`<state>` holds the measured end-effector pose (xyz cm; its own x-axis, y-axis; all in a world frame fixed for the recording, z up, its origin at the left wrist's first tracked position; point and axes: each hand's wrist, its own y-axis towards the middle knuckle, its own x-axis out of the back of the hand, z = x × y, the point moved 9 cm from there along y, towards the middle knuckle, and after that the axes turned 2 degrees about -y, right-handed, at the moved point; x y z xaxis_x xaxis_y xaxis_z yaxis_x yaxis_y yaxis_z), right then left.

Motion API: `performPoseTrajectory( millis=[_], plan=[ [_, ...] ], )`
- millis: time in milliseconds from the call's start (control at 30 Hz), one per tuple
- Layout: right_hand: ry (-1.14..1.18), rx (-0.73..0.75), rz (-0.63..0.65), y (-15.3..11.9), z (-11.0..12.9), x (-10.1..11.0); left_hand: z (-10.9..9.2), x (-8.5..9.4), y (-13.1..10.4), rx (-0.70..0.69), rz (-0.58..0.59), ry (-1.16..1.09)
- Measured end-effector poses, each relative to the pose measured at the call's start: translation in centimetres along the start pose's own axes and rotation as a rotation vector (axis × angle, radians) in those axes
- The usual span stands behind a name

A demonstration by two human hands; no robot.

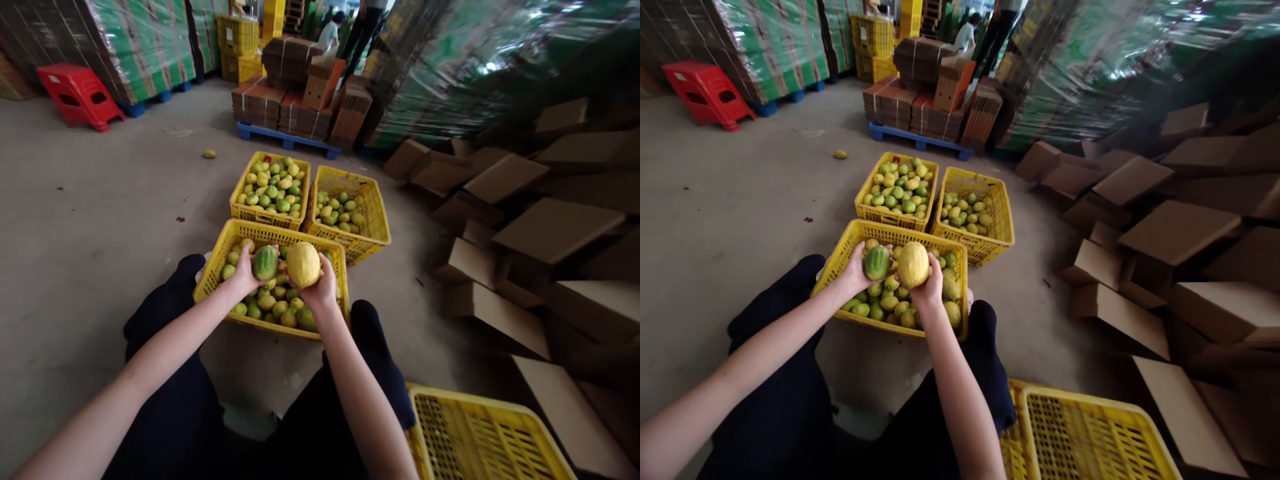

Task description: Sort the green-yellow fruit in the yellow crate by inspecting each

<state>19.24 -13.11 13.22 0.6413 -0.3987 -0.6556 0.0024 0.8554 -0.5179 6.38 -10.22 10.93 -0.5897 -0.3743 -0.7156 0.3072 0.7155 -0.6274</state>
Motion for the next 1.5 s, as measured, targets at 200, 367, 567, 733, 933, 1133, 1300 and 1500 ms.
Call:
performPoseTrajectory(
  millis=[200,367,567,733,933,1133,1300,1500],
  plan=[
    [0.053,-0.046,0.002,-0.2,-0.3,0.1,-0.4,-1.1,-1.0,-0.023,0.007,0.035],
    [0.077,-0.039,-0.04,-0.1,-0.1,0.8,-0.4,-1.3,-1.0,-0.019,0.092,-0.029],
    [0.05,-0.043,-0.139,0.0,0.0,1.4,-0.6,-1.5,-0.9,-0.048,0.099,-0.051],
    [-0.005,-0.137,-0.162,0.0,-0.7,1.6,-0.7,-1.7,-0.8,-0.089,0.092,-0.067],
    [0.047,-0.069,-0.01,0.0,-0.1,0.2,-1.2,-2.6,-1.5,-0.139,0.178,0.123],
    [0.079,-0.011,0.096,-1.0,0.7,-1.5,-1.4,-3.4,-2.4,-0.207,0.241,0.278],
    [0.131,0.033,0.146,-1.1,1.1,-1.5,-1.4,-2.2,-1.8,-0.166,0.174,0.033],
    [0.288,0.069,-0.01,0.1,1.8,0.6,-2.1,2.0,0.1,-0.19,-0.087,-0.25]
  ],
)
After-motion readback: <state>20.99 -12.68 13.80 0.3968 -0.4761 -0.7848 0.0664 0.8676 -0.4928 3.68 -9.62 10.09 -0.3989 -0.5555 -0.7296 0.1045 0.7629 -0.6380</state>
